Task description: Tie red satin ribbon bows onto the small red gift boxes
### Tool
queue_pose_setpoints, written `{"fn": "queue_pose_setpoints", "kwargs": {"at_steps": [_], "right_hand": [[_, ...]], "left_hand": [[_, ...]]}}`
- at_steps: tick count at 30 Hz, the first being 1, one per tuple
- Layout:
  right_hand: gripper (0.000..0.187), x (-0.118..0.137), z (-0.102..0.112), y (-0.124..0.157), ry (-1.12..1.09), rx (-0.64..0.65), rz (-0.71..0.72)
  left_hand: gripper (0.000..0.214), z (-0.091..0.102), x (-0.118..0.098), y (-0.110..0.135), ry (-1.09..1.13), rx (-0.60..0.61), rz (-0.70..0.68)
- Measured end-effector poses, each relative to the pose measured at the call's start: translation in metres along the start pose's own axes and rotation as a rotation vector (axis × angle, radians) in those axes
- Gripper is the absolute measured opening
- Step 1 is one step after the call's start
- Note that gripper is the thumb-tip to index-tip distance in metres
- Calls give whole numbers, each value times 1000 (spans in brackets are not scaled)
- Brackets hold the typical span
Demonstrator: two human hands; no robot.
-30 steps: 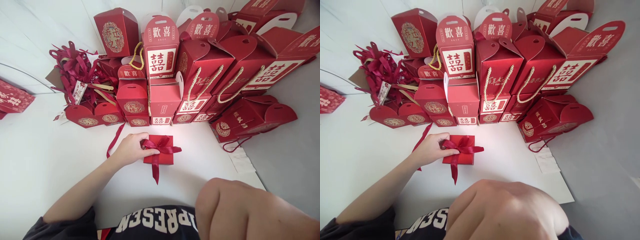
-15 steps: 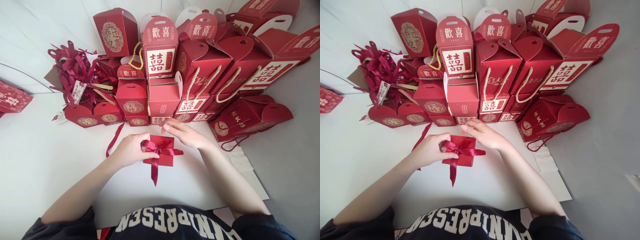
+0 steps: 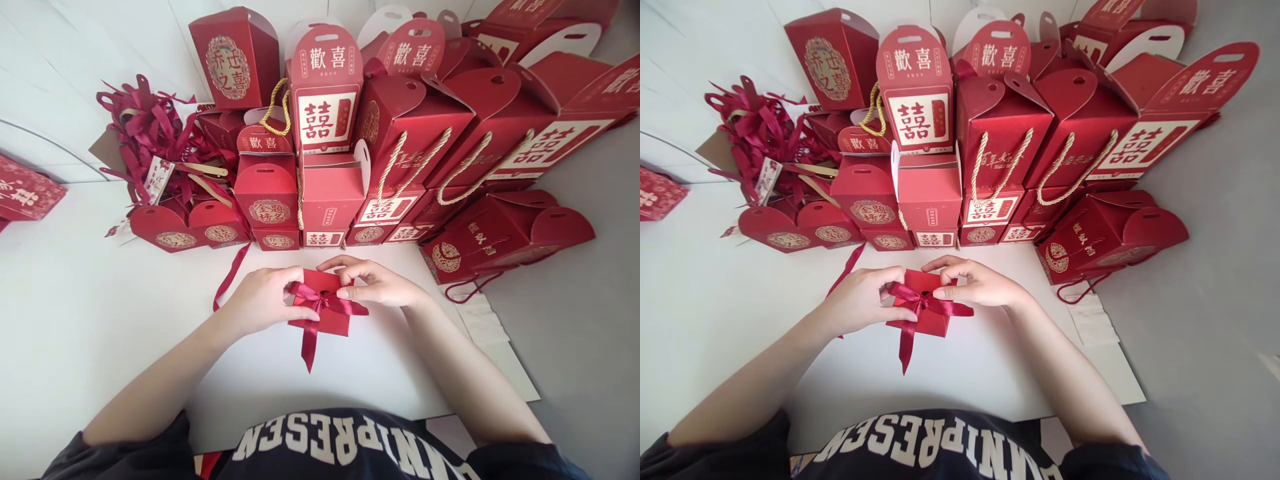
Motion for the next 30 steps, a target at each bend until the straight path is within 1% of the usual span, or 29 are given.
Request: {"fn": "queue_pose_setpoints", "kwargs": {"at_steps": [5,10,13,17,20,23,26,29,30], "right_hand": [[27,-16,-11,3,-34,-115,83],[30,-22,-16,4,-121,-146,116],[33,-25,-17,4,-177,-149,114],[34,-27,-17,5,-204,-152,128],[35,-28,-17,5,-212,-157,146],[35,-29,-18,5,-218,-163,141],[35,-28,-18,4,-220,-163,135],[34,-26,-16,5,-214,-142,132],[30,-24,-15,6,-217,-138,125]], "left_hand": [[49,-2,3,-3,44,15,2],[42,-5,7,-4,183,51,-5],[41,-8,11,-6,337,100,-22],[38,-19,21,-11,650,171,-27],[38,-28,31,-15,775,142,-56],[48,-34,38,-19,823,108,-124],[52,-37,43,-21,824,103,-161],[51,-35,43,-21,777,96,-163],[49,-34,42,-21,761,90,-169]]}}
Point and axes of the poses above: each hand's wrist, its own y-axis away from the middle knuckle, its own z-axis out of the back of the hand, x = y × z, the point moved 1 cm from there along -y, towards the middle knuckle, and after that the axes turned 4 degrees about x, right-handed, at the moved point
